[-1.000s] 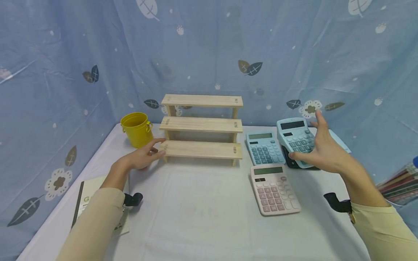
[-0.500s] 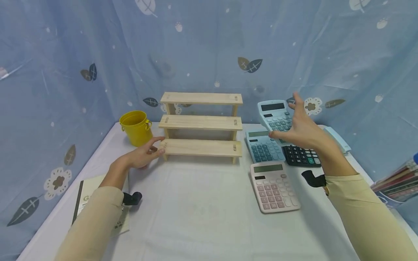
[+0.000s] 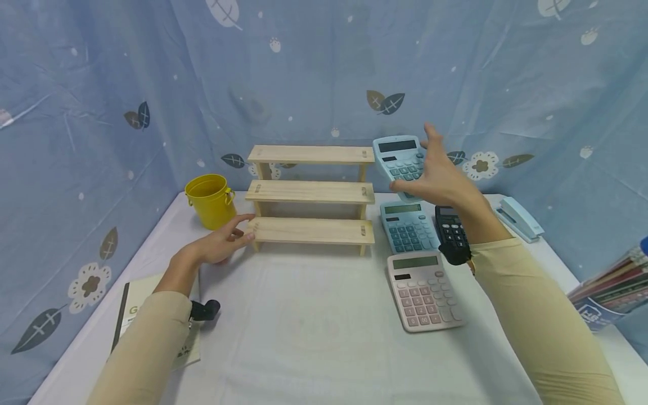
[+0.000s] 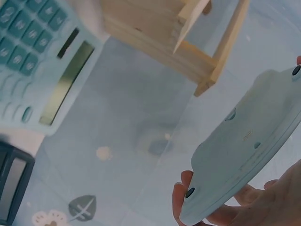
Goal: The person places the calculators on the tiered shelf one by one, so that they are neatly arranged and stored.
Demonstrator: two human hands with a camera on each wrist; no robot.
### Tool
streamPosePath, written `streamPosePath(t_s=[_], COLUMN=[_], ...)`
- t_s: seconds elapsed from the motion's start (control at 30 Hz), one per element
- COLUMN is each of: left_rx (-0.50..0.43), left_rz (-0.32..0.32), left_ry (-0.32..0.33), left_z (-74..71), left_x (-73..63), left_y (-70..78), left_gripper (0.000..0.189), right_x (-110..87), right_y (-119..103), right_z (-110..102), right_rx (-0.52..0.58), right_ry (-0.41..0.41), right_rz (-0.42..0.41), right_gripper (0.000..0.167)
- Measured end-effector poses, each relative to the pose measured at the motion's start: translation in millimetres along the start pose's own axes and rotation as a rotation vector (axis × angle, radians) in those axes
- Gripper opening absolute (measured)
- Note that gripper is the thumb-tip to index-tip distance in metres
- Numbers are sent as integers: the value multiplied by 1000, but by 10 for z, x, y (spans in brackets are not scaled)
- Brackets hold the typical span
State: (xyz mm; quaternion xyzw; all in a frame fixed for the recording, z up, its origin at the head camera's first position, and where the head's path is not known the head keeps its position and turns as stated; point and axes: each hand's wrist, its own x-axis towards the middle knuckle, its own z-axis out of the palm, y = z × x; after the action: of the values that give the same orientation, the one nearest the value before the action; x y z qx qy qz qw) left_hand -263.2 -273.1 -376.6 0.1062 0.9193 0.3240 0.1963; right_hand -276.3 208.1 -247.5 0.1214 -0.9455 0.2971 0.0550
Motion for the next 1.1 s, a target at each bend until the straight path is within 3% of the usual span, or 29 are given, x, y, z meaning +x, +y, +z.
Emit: streamPosePath(t_s=[0.3, 0.8, 1.1], left_rx=[-6, -51, -59], left_rz=[11, -3, -7], left_ry=[6, -36, -40], left_z=[11, -37, -10], left_x=[12, -20, -17], left_y=[-49, -45, -33], left_gripper=[76, 77, 79], right_x=[309, 825, 936], right_y=[-191, -498, -530], right_z=[181, 527, 640], right_rx=[45, -22, -66], right_ry=[52, 114, 72], right_rz=[-33, 18, 122], right_gripper=[130, 120, 120])
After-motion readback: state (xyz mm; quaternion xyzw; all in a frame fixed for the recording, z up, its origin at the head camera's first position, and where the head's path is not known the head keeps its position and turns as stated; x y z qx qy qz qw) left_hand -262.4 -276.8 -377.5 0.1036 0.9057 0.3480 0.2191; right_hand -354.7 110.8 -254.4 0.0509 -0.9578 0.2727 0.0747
